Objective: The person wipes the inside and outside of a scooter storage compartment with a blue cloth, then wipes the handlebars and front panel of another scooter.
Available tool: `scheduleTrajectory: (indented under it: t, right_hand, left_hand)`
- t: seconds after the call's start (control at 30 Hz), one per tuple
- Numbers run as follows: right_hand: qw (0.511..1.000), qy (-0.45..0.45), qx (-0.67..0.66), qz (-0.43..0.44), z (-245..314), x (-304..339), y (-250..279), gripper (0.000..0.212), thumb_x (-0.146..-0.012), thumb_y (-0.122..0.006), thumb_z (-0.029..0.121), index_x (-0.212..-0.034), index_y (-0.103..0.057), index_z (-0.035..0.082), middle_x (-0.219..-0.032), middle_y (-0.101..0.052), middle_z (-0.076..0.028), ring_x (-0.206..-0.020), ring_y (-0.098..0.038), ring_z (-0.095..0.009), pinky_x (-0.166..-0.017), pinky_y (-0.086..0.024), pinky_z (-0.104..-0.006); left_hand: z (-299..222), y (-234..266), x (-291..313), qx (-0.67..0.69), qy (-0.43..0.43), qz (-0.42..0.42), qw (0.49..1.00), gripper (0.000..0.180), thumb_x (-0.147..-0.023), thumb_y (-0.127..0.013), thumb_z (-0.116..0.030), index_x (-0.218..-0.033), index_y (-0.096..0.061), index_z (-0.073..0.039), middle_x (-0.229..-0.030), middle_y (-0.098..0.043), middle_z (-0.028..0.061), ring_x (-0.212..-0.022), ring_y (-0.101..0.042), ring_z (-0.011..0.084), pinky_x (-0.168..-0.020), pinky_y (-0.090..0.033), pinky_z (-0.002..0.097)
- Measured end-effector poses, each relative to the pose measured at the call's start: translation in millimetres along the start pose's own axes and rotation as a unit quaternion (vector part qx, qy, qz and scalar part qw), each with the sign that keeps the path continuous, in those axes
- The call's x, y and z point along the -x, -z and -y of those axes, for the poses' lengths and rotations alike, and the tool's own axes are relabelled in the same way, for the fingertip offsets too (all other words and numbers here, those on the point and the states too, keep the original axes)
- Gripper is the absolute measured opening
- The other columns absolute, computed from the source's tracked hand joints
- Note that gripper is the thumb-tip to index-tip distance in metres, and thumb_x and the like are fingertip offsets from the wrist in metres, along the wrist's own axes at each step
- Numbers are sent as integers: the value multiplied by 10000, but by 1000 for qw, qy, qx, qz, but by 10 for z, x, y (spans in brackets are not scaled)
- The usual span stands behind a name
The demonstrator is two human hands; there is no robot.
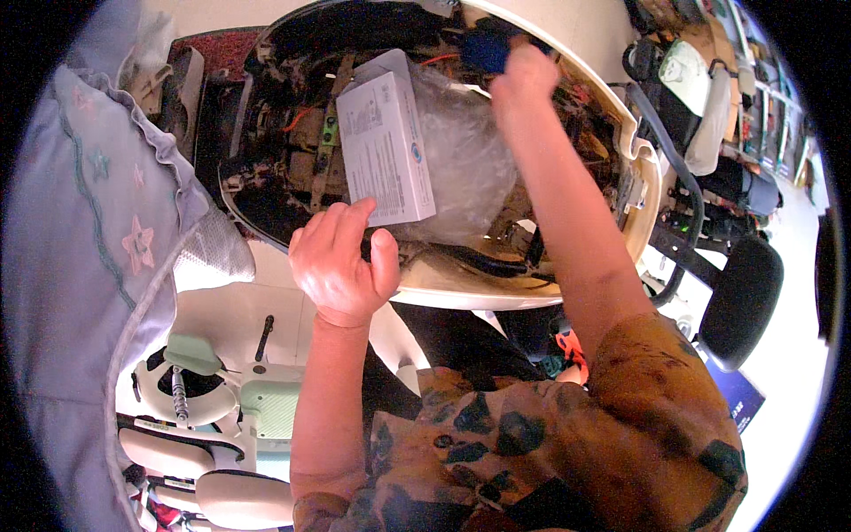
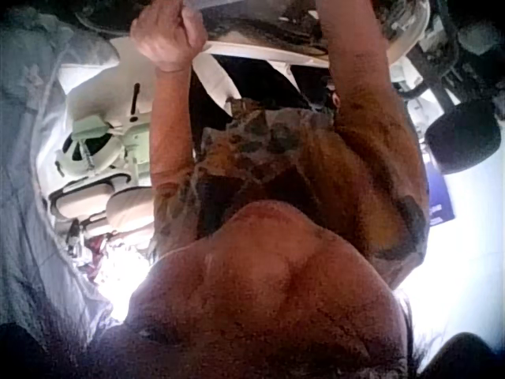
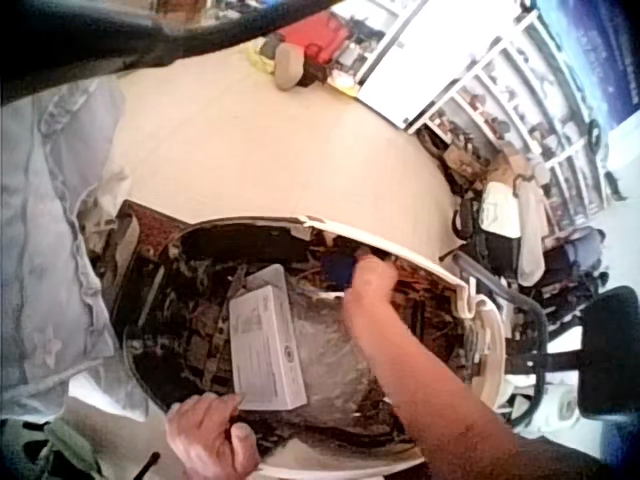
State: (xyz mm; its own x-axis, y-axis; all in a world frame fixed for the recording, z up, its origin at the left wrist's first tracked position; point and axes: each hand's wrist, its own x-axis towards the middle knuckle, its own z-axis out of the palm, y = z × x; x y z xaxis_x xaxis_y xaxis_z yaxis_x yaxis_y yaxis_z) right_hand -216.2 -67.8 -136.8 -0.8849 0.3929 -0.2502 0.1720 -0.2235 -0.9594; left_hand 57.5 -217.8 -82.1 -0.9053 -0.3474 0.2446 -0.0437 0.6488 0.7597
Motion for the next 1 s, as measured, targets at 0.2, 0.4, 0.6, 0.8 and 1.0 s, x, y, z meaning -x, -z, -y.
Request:
scheduleTrajectory:
  t: [0.2, 0.4, 0.6, 0.8, 1.0]
  right_hand:
    - [864, 286, 413, -27, -820, 73, 36, 249, -748, -601, 80, -962, -545, -36, -922, -617, -246, -881, -593, -408, -786, -469, -430]
    - [917, 185, 341, 97, -458, -168, 251, 244, -741, -673, 116, -935, -617, -19, -870, -652, -201, -805, -619, -351, -773, -481, -384]
    - [965, 10, 187, 183, -104, 821, -206, 216, -791, -639, 19, -999, -601, -28, -922, -647, -89, -819, -606, -192, -791, -480, -308]
    - [954, -144, -43, 261, -219, 987, -636, 217, -831, -614, 102, -1021, -576, 3, -1005, -618, -126, -893, -603, -273, -786, -502, -409]
    - [960, -228, -119, 109, -183, 544, -265, 281, -922, -501, 186, -1167, -521, 48, -1098, -601, -128, -994, -590, -302, -865, -487, -476]
  left_hand:
    - [-15, -32, 0, 13, -11, -25, 1000, 237, -794, -460, -192, -845, -637, -42, -652, -545, 94, -579, -525, 291, -529, -374, 400]
    - [59, -76, 42, 23, -11, -60, 998, 228, -768, -547, -258, -831, -624, -53, -701, -571, 85, -616, -551, 270, -538, -384, 364]
    - [88, -43, 61, 23, -3, -47, 999, 229, -763, -553, -266, -827, -621, -57, -686, -558, 88, -607, -544, 275, -534, -386, 369]
    - [69, -55, 40, 29, -7, -39, 999, 229, -756, -558, -269, -828, -617, -60, -678, -547, 84, -603, -536, 275, -534, -385, 368]
    - [77, -16, 68, 27, 2, -40, 999, 216, -757, -549, -252, -832, -616, -61, -681, -544, 84, -610, -536, 276, -548, -388, 373]
